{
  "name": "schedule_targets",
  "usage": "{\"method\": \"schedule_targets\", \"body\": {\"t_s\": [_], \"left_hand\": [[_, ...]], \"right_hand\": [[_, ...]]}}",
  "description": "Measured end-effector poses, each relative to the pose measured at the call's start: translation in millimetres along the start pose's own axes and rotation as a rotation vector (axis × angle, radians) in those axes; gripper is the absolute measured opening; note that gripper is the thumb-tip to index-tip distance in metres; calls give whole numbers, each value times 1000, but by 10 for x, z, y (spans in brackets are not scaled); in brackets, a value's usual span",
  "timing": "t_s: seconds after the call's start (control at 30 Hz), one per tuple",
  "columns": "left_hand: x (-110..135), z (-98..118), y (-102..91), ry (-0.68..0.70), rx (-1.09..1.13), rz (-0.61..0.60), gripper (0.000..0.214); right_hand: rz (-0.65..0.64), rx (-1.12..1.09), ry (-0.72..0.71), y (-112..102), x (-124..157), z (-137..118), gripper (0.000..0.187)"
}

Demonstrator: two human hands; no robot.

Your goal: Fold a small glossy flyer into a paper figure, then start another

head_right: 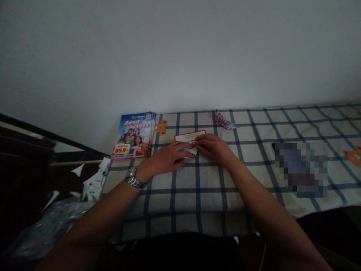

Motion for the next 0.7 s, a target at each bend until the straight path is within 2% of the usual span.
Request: {"method": "schedule_targets", "body": {"t_s": [0.17, 0.7], "left_hand": [[0, -9, -11, -6, 4, -3, 34], [-13, 7, -36, 48, -90, 29, 32]], "right_hand": [[-44, -14, -20, 8, 5, -9, 16], [-48, -60, -10, 12, 12, -10, 17]]}}
Point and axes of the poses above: each hand's wrist, its own x-axis away from the middle knuckle, its own y-axis out of the palm, z = x × y, the point moved 2 cm from there along -x, towards the middle knuckle, and after that the axes turned 3 degrees about x, right-handed, at the moved point
